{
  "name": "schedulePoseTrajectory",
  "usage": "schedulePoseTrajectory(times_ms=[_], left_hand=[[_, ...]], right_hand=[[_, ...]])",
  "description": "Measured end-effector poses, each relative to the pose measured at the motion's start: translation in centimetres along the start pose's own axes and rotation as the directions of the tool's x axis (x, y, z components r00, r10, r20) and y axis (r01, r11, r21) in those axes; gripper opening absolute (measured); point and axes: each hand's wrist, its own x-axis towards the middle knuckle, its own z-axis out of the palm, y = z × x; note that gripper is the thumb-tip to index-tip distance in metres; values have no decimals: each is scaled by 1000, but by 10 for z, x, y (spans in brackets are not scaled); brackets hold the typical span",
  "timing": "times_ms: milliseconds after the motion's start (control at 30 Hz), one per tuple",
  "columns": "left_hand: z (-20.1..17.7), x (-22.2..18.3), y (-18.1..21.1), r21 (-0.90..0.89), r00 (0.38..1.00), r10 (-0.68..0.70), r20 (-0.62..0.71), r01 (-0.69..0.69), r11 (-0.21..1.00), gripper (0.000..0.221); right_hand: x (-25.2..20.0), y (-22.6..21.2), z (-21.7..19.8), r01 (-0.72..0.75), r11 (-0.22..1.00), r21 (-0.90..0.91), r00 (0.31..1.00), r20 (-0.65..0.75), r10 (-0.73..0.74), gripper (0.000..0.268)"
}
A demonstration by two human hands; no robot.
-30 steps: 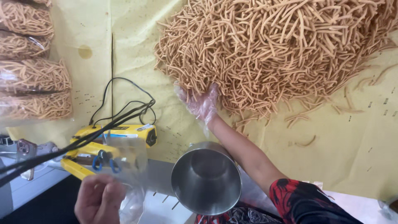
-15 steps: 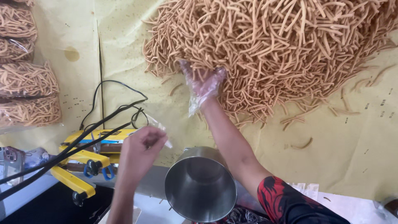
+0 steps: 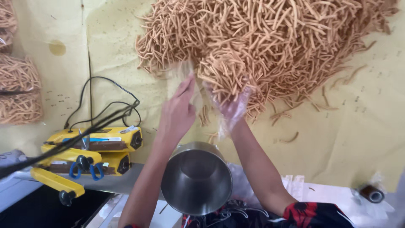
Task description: The person scoops thin fried snack sticks from a large pile into a metal bowl on a scale, then transfers them into clear plastic bags. The person repeats this process multiple times, filling several bags with the snack sticks.
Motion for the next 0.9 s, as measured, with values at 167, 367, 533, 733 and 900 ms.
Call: schedulePoseTrajectory(times_ms=[167,367,533,733,900], left_hand=[[35,6,-2,-48,1000,2,-19,-3,999,65],[57,0,23,-118,989,26,-145,-44,992,64],[56,-8,31,-261,964,66,-258,-135,956,89],[20,-7,49,-525,993,-74,-90,16,851,83],[-10,-16,35,-640,970,-238,-48,153,753,78]], right_hand=[[-40,-52,108,25,999,40,956,-294,-12,52],[-53,-43,150,160,832,-530,899,-270,-345,53],[-51,-31,156,243,611,-753,945,41,-325,72],[-94,-109,144,96,680,-727,993,116,-16,85],[-181,-157,-4,-407,908,-97,820,-478,316,80]])
